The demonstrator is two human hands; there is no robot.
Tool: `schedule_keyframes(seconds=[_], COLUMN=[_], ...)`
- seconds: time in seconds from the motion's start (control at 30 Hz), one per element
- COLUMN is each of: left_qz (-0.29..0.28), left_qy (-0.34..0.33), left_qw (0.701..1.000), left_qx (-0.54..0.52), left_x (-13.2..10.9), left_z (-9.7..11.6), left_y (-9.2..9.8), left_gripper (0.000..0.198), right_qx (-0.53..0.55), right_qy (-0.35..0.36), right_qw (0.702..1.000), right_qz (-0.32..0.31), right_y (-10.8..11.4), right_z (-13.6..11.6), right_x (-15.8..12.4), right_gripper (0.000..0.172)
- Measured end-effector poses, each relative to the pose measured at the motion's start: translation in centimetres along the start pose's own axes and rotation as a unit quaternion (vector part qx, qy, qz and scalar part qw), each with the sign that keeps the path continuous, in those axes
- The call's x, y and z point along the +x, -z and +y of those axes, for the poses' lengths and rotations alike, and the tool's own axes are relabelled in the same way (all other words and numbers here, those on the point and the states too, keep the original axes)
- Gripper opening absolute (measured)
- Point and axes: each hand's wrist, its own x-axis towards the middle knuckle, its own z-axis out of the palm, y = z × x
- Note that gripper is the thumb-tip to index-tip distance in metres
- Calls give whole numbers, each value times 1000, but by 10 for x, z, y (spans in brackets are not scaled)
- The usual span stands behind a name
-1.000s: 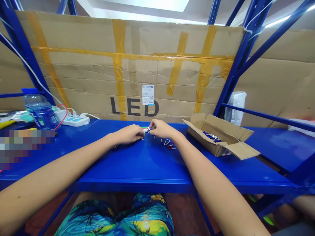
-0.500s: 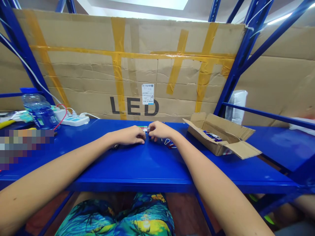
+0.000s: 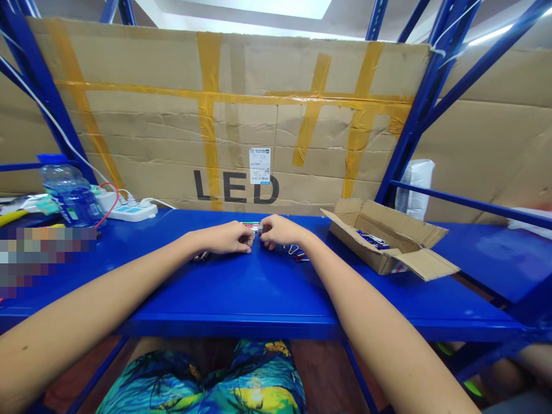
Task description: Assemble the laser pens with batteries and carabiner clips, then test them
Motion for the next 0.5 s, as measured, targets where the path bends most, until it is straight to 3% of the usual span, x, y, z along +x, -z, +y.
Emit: schedule_keyframes(seconds=[0.13,0.37,0.5], left_qz=[37,234,257], left_qy=[-15,-47,-74], left_qw=[999,969,962], left_qx=[-9,-61,-49], left_x=[0,6,10], left_z=[-3,-8,-5], left_y=[2,3,0], left_gripper=[3,7,4], right_qx=[8,22,49], right_qy=[5,25,34], right_qw=[1000,999,998], right_qz=[-8,-23,-28], right_y=[0,-1,-2], right_z=[1,6,8], right_x=[0,4,5], right_gripper=[14,16,18])
